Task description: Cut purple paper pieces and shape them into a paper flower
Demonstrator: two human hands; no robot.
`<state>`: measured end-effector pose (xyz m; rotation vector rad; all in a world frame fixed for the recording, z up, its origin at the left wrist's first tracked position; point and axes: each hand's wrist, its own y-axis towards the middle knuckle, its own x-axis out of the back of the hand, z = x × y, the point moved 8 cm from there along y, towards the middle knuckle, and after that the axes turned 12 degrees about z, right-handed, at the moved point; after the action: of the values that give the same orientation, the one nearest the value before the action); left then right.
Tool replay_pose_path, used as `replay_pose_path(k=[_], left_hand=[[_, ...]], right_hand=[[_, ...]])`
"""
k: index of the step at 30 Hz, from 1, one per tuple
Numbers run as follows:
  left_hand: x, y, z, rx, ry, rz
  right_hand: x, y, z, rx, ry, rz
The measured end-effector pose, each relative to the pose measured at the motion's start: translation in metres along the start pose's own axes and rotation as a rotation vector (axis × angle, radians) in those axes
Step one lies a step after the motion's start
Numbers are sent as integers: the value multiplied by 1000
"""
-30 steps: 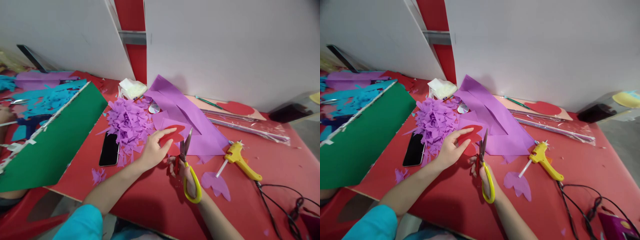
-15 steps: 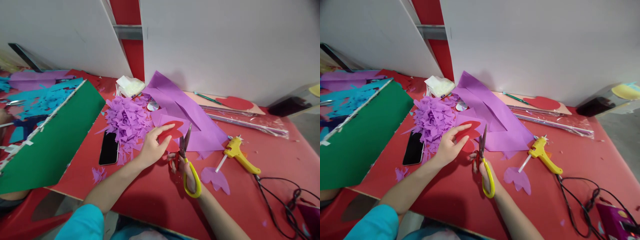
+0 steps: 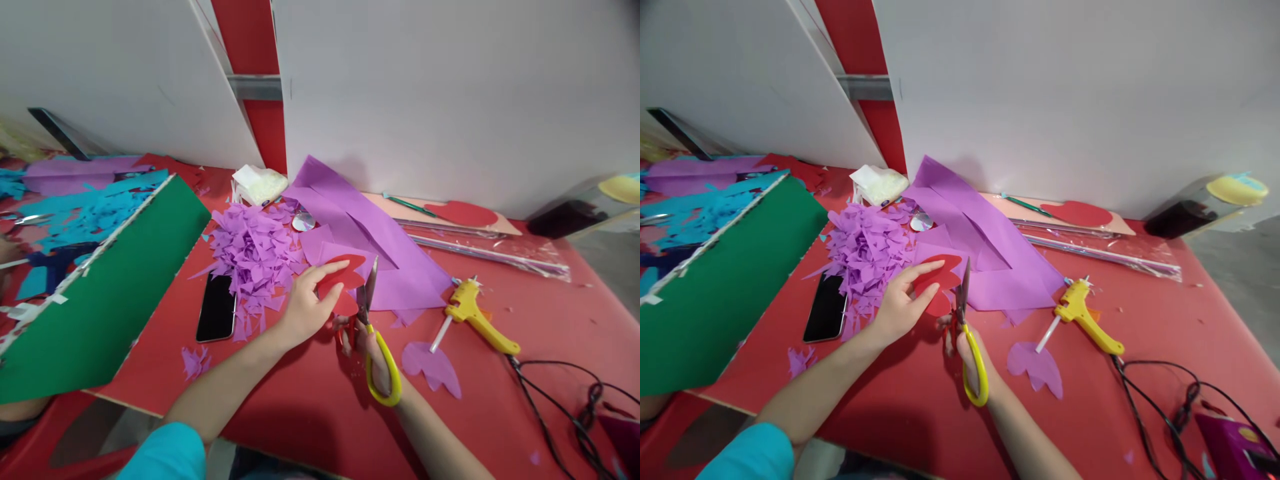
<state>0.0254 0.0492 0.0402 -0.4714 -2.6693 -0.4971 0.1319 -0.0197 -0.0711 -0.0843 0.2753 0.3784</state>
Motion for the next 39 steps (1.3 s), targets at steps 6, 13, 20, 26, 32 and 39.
replay_pose_path(k=[6, 13, 20, 26, 32, 39], left_hand=[[-3, 0, -4, -8, 25, 16], [-5, -2, -1, 15, 40, 23], [-5, -1, -1, 14, 52, 21], [-5, -2, -3, 0, 71, 22], [-6, -3, -1, 15, 57, 27], [-4, -2, -5, -27, 53, 11]], right_hand=[[2, -2, -2, 54, -2, -12], [2, -2, 3, 40, -39, -53], [3, -1, -4, 43, -35, -42], [3, -1, -5, 51, 0, -50], [2, -2, 2, 22, -35, -69], [4, -2, 1, 39, -44, -73]])
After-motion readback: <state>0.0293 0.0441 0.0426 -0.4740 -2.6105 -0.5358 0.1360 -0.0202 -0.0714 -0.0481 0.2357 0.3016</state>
